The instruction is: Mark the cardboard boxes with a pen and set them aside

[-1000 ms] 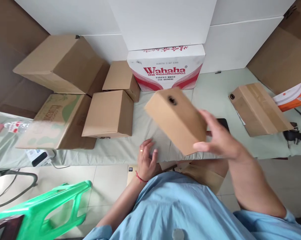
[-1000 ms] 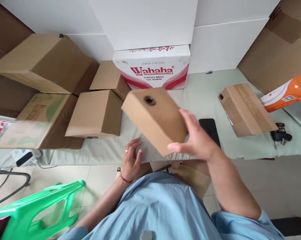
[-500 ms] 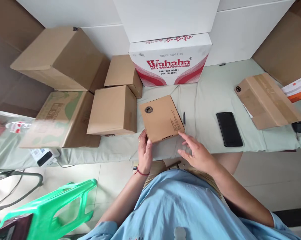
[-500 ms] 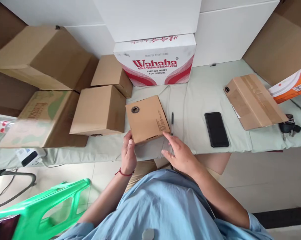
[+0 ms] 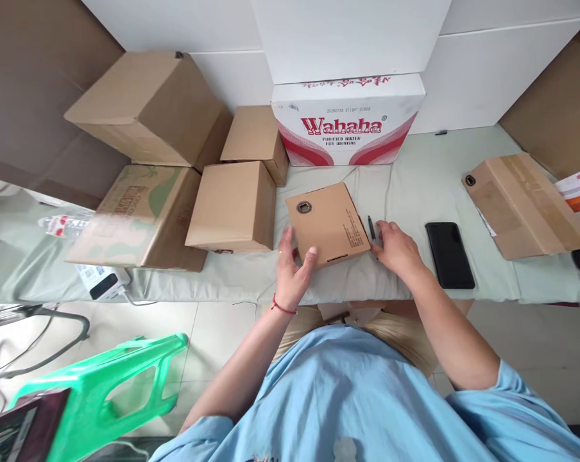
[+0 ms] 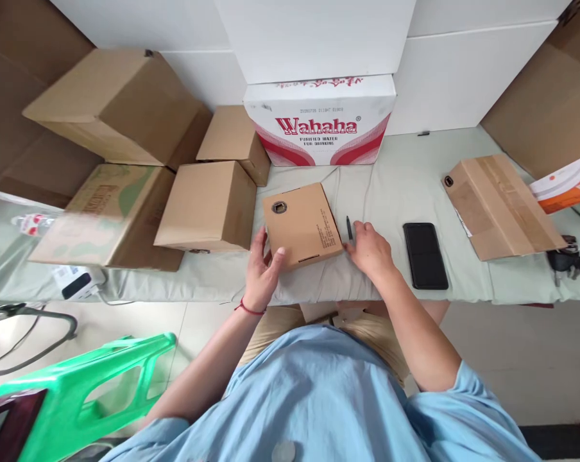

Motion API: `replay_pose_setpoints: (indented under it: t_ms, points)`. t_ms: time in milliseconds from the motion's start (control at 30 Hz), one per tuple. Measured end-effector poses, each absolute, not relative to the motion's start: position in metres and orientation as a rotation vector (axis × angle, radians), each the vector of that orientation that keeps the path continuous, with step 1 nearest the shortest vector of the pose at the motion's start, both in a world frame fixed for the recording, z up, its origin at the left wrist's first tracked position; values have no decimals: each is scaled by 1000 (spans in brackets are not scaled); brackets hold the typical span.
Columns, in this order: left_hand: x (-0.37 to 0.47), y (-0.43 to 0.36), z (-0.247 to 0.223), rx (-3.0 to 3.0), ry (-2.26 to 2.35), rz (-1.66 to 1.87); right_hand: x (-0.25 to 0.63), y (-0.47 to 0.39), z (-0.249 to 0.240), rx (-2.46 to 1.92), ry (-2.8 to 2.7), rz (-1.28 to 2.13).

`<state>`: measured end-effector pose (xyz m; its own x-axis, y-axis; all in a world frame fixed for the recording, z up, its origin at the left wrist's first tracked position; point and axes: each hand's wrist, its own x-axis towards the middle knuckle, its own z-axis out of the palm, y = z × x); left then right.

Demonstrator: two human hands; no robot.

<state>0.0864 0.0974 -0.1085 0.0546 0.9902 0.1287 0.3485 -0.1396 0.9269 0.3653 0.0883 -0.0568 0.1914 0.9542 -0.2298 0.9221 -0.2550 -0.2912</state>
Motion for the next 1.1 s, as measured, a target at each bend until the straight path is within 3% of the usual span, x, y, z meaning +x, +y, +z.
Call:
replay_pose_setpoints:
  t_ms: [267,467,633,867,1100]
  points:
    - [101,98,-112,1830,1242,892,382,65,-51,-2325,-1581,577]
    - [109,92,-107,2146,1174,984,414,57,-15,-1511,-785,808]
    - [119,102,-113,2257,1011,1060,382,92,11,-1130,-843,930]
    - [121,102,-123,2233,938,1199,321,152,-31,-1213,-1101,990]
    - [120,101,-121,2211,925,1163,316,147,-41,-1425,-1345,843]
